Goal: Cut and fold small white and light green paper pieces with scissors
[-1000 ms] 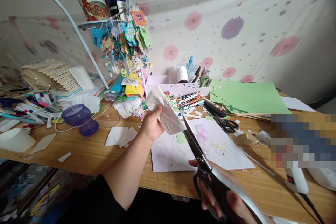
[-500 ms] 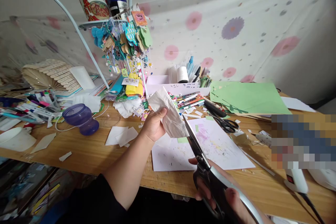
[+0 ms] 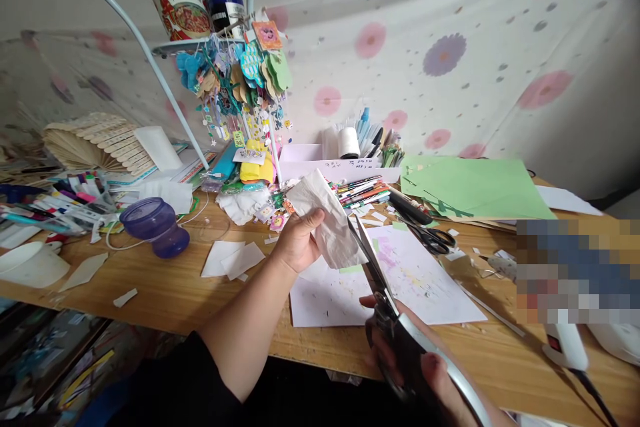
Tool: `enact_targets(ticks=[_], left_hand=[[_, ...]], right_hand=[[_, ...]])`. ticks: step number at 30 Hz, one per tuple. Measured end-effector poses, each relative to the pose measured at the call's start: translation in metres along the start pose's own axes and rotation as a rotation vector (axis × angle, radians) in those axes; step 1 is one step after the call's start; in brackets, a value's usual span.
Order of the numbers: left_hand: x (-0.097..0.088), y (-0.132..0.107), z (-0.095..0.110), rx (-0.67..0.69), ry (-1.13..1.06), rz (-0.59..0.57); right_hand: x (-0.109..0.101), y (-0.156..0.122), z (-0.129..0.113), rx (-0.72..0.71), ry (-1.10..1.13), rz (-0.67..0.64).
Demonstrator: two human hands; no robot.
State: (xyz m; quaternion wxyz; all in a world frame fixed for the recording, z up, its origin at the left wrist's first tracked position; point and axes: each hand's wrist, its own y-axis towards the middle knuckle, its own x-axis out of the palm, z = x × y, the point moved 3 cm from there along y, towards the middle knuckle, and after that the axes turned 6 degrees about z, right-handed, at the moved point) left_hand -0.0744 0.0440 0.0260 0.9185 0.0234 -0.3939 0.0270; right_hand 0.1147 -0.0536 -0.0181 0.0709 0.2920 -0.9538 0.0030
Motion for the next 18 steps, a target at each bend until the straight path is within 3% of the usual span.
enact_targets(ticks=[4,9,18], left_hand=[[0.0,-0.001,-0.001,-0.024,-0.007,0.012],[0.002,0.001,0.002,0.005,-0.061,-0.013],[0.002,0.001,0.004,0.01,-0.085,-0.009]], right_hand=[[0.001,0.001,0.002,-0.035,0.062,-0.039],[-0.002,-0.001,0.011,-0.046,0.158,0.019],[-0.008,-0.004,0.024,-0.035,0.11,-0.021]])
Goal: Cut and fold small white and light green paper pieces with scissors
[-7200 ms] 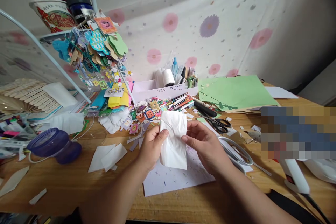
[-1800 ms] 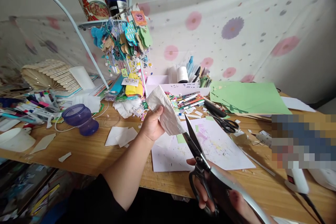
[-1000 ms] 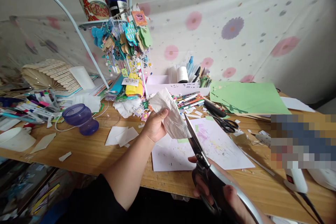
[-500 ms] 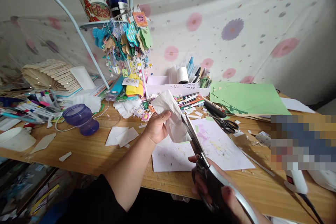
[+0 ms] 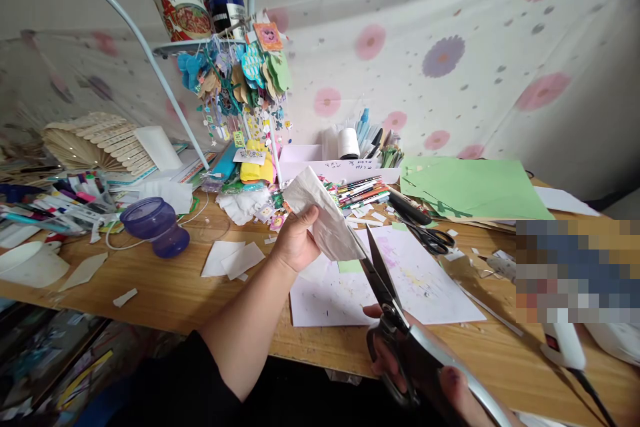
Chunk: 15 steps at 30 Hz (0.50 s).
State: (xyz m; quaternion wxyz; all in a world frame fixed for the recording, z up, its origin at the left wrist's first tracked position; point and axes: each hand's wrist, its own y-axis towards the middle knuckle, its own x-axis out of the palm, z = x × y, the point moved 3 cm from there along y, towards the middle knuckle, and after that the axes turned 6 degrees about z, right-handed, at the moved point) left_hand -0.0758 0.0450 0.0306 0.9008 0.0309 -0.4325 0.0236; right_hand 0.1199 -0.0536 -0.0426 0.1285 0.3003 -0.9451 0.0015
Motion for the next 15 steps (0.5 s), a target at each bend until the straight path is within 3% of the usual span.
enact_targets(ticks=[7,15], left_hand=[[0.002,-0.005,-0.005,-0.04,0.044,-0.004],[0.007,-0.009,-0.014,-0.073,0.08,-0.088]], right_hand=[[0.008,0.005,-0.01,0.025,0.005,0.063],[0.015,0.013,-0.032,-0.017,-0.104,0.038]])
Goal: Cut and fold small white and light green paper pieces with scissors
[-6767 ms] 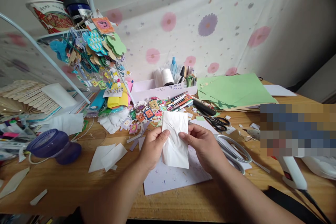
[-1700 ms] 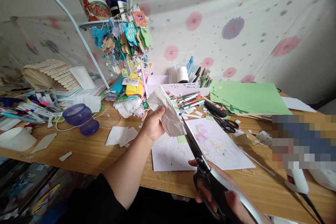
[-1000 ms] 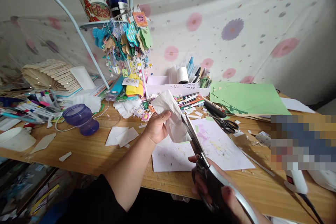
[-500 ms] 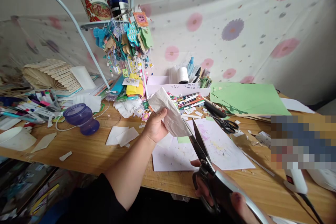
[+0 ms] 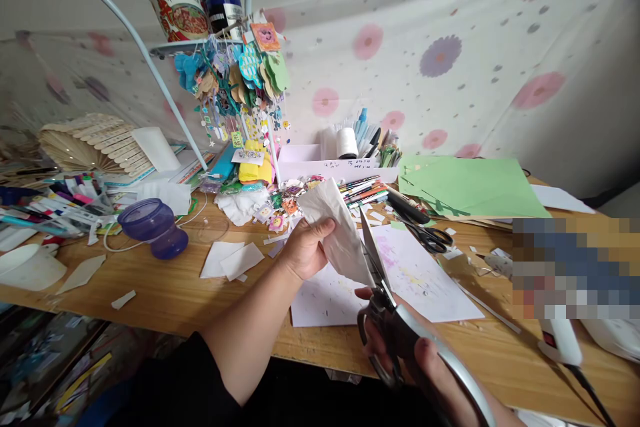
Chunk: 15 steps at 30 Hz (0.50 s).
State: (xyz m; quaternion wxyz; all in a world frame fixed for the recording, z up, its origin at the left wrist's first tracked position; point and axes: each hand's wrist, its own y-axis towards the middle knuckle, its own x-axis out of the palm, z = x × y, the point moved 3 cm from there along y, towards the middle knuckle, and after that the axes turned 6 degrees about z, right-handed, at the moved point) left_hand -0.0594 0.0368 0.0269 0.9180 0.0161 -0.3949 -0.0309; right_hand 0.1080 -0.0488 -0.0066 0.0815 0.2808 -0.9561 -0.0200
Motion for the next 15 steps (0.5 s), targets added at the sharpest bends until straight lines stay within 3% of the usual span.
enact_targets(ticks=[7,15], left_hand=[[-0.004,0.001,-0.003,-0.041,-0.005,-0.024],[0.0,-0.001,-0.009,-0.062,0.022,-0.063]], right_hand=[[-0.003,-0.002,0.006,0.005,-0.068,0.036],[-0.004,-0.001,-0.004,-0.038,-0.117,0.033]])
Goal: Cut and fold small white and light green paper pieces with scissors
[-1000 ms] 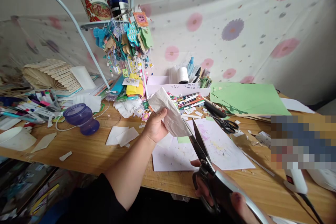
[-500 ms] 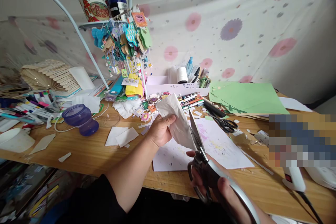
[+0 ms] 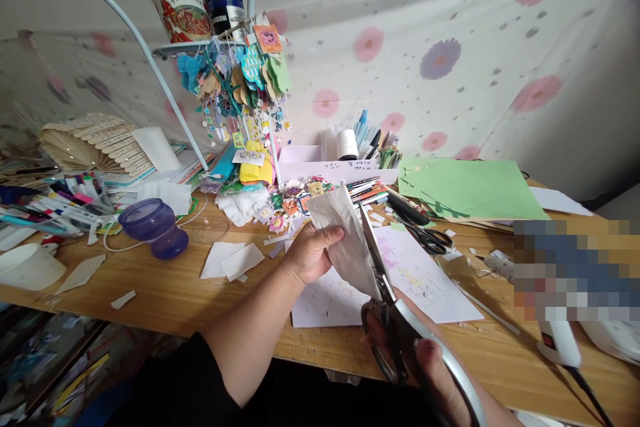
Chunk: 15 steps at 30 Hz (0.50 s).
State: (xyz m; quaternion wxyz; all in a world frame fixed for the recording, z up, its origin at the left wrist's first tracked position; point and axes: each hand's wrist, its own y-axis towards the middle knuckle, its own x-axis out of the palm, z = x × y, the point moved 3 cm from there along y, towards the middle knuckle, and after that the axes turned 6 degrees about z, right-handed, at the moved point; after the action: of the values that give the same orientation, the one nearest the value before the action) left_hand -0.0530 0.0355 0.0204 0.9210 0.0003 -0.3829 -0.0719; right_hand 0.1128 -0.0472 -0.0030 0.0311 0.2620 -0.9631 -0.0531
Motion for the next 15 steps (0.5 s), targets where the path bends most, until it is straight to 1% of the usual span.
enact_targets(ticks=[6,10,15], left_hand=[[0.003,-0.001,-0.003,-0.003,0.012,0.002],[0.002,-0.002,-0.005,-0.005,0.033,0.014],[0.003,-0.003,-0.007,-0.022,0.032,-0.012]], right_hand=[[0.002,0.005,0.006,-0.028,-0.039,0.065],[0.001,0.008,0.002,-0.02,-0.021,0.077],[0.002,0.012,-0.001,-0.045,0.012,0.093]])
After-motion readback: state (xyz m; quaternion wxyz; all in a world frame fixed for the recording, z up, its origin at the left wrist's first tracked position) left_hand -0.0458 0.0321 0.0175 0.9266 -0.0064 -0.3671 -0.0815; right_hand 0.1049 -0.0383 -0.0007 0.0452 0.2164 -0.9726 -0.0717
